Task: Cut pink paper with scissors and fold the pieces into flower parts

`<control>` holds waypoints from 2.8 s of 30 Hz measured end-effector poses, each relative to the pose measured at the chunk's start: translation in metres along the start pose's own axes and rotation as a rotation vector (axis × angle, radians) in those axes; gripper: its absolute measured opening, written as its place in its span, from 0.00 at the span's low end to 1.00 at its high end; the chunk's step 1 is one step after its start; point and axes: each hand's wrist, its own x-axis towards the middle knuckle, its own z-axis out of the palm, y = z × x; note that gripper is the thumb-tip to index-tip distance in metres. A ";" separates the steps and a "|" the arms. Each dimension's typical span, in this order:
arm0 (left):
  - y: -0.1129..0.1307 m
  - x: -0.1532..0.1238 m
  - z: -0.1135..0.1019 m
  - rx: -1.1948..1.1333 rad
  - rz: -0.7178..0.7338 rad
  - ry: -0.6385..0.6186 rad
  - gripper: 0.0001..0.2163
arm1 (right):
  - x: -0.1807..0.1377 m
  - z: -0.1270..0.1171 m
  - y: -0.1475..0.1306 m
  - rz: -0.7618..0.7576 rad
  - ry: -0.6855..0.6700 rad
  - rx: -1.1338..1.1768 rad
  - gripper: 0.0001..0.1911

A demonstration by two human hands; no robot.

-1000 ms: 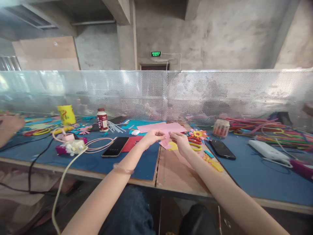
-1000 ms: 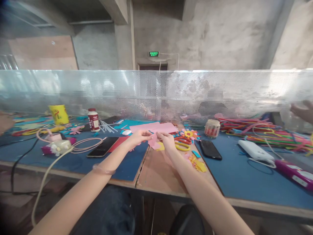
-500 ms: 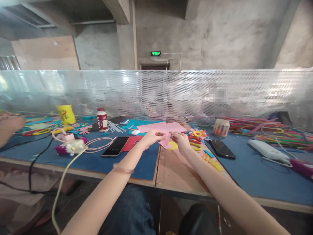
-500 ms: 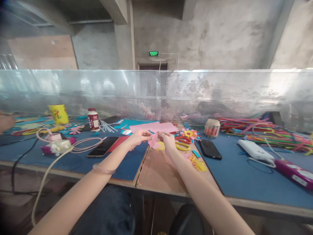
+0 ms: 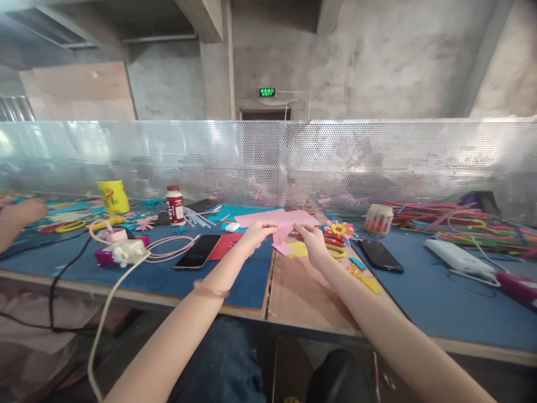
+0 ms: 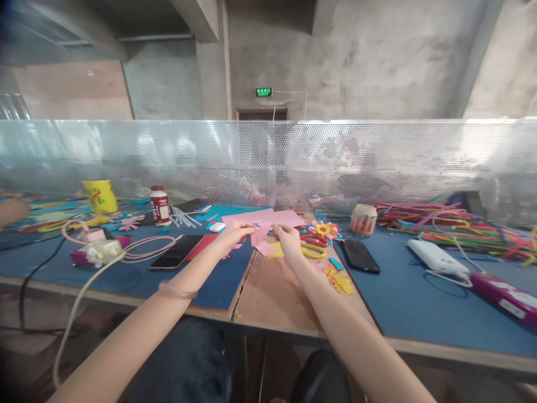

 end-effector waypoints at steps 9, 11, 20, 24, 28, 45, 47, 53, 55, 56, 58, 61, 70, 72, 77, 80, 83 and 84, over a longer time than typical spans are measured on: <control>0.004 -0.003 0.000 0.025 0.078 -0.052 0.12 | -0.014 0.009 -0.005 0.093 -0.252 -0.230 0.20; 0.006 -0.005 0.000 0.027 0.081 -0.065 0.12 | -0.014 0.010 -0.005 0.089 -0.260 -0.236 0.20; 0.004 -0.004 0.000 0.000 0.031 -0.055 0.13 | -0.014 0.010 -0.005 0.124 -0.333 -0.185 0.17; 0.005 -0.004 0.000 -0.026 0.009 -0.016 0.14 | -0.013 0.010 -0.005 0.145 -0.359 -0.172 0.16; 0.006 -0.004 0.000 -0.065 -0.010 0.027 0.14 | -0.012 0.008 -0.004 0.169 -0.337 -0.145 0.15; -0.002 0.002 0.004 -0.096 -0.012 -0.257 0.09 | -0.003 0.003 -0.002 0.007 -0.142 -0.125 0.17; -0.001 0.001 0.003 -0.116 0.005 -0.245 0.12 | -0.003 0.003 -0.003 -0.019 -0.149 -0.166 0.15; 0.000 -0.002 0.001 0.022 0.103 -0.239 0.10 | -0.006 0.003 -0.007 -0.074 -0.155 -0.255 0.12; -0.001 -0.002 0.001 0.059 0.125 -0.255 0.09 | -0.007 0.003 -0.007 -0.089 -0.174 -0.265 0.12; -0.002 -0.001 0.001 0.054 0.131 -0.270 0.09 | -0.007 0.003 -0.006 -0.095 -0.194 -0.268 0.12; -0.004 0.000 0.001 0.025 0.132 -0.321 0.10 | -0.007 0.003 -0.004 -0.117 -0.260 -0.281 0.12; -0.006 0.001 0.002 0.004 0.126 -0.372 0.10 | -0.004 0.003 -0.002 -0.202 -0.318 -0.453 0.12; -0.006 0.002 0.002 -0.014 0.098 -0.284 0.10 | 0.023 -0.050 0.013 -0.189 -0.058 -1.312 0.15; -0.005 0.002 0.002 -0.006 0.083 -0.260 0.10 | 0.026 -0.064 0.019 -0.129 -0.067 -1.417 0.14; 0.001 -0.002 0.001 -0.022 0.055 -0.195 0.08 | 0.032 -0.084 0.025 -0.029 -0.156 -1.588 0.14; 0.004 -0.004 0.001 -0.044 0.048 -0.179 0.08 | 0.034 -0.087 0.021 -0.026 -0.207 -1.642 0.16; 0.005 -0.004 0.001 -0.073 0.043 -0.156 0.11 | 0.032 -0.086 0.017 -0.037 -0.215 -1.690 0.18; 0.006 -0.004 0.001 -0.079 0.039 -0.150 0.12 | 0.031 -0.086 0.016 -0.039 -0.210 -1.705 0.18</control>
